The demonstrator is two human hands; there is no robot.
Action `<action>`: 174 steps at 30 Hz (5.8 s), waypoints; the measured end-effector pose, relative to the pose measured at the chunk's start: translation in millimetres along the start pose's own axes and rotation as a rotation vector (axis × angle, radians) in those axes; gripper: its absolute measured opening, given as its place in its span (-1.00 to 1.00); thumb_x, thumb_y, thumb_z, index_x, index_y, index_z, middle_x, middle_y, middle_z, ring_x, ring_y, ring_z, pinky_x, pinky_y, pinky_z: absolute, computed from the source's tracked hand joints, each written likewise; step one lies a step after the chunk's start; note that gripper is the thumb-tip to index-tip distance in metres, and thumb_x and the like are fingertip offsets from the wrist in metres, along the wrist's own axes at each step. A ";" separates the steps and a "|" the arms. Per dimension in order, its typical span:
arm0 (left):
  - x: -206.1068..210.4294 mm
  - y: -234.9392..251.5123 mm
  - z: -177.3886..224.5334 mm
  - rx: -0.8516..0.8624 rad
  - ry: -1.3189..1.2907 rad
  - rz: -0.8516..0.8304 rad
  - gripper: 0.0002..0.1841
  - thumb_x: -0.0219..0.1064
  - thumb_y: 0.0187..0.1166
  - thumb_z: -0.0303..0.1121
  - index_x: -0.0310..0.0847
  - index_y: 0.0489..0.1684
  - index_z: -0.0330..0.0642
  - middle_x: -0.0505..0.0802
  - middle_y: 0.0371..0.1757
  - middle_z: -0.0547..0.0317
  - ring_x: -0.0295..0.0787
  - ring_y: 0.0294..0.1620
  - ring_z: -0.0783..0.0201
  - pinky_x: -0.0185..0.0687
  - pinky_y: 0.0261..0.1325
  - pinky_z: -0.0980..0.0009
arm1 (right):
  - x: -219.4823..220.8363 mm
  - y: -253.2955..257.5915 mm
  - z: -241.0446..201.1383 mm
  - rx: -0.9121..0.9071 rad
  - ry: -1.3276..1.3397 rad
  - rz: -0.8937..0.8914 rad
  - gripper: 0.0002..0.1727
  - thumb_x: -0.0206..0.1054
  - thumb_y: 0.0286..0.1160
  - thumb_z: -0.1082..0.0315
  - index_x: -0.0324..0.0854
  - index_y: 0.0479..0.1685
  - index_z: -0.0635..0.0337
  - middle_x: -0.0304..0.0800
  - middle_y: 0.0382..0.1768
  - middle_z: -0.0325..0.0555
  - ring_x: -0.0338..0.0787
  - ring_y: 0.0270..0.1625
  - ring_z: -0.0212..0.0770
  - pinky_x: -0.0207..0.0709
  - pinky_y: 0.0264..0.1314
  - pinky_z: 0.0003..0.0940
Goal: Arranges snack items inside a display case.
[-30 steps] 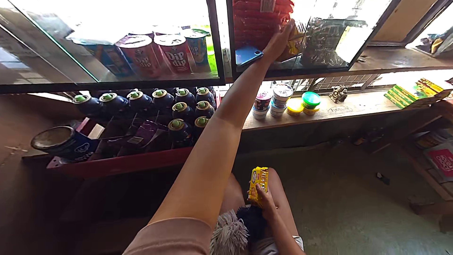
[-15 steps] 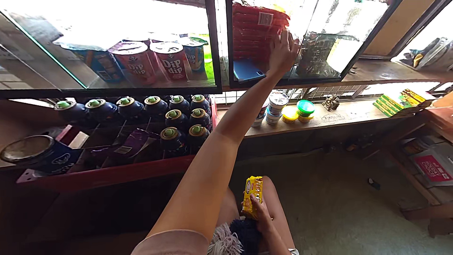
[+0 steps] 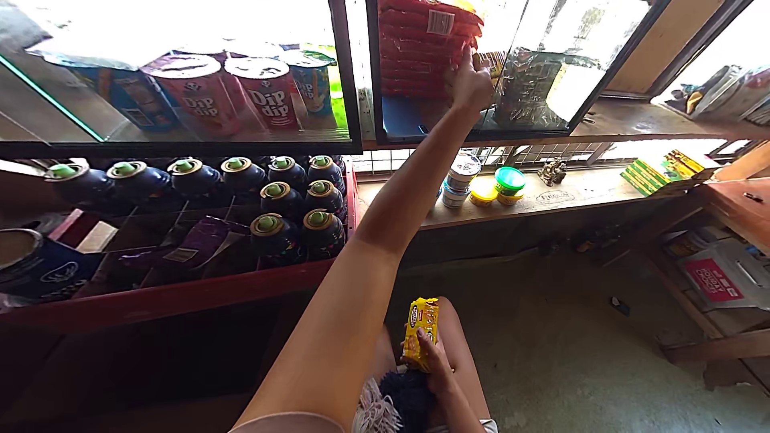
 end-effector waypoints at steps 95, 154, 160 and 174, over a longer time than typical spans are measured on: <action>52.0 65.8 34.3 0.583 0.305 -0.089 -0.82 0.29 0.47 -0.59 0.65 -0.06 -0.49 0.63 0.26 -0.37 0.61 0.33 -0.10 0.52 0.40 0.18 | 9.6 1.7 0.6 0.116 0.030 0.032 -0.23 0.25 0.58 0.16 -0.04 0.72 0.17 0.81 0.02 0.10 0.90 -0.18 -0.13 0.82 -0.17 -0.26; 52.5 26.0 66.3 0.366 1.283 -0.705 -0.75 0.33 0.59 -0.22 0.74 0.05 -0.14 0.83 -0.02 -0.06 0.75 0.01 -0.04 0.56 0.01 -0.17 | 3.3 9.9 9.2 0.127 0.063 -0.065 -0.26 0.24 0.59 0.08 0.05 0.67 0.19 0.77 0.14 0.22 0.89 -0.12 0.00 0.81 -0.13 -0.15; 53.2 27.8 55.0 0.322 1.302 -0.647 -0.74 0.36 0.52 -0.32 0.74 0.10 -0.16 0.83 0.08 -0.14 0.76 0.12 -0.18 0.50 0.02 -0.32 | 12.3 4.6 2.0 0.126 0.046 -0.018 -0.41 0.11 0.71 0.17 0.08 0.64 0.18 0.83 0.01 0.10 0.90 -0.16 -0.11 0.82 -0.15 -0.23; 48.3 55.2 104.4 0.552 0.951 -0.541 -0.53 0.41 0.50 -0.48 0.51 0.39 -0.40 0.69 0.34 -0.33 0.61 0.41 -0.23 0.46 0.43 -0.16 | 11.0 5.6 2.2 0.134 0.050 0.000 -0.35 0.18 0.63 0.13 0.10 0.61 0.23 0.83 -0.03 0.11 0.90 -0.20 -0.12 0.81 -0.19 -0.24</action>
Point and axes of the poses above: each hand's wrist, its own y-axis towards the middle knuckle, its own x-axis out of the palm, z = x × y, the point moved 8 cm from there along y, towards the middle knuckle
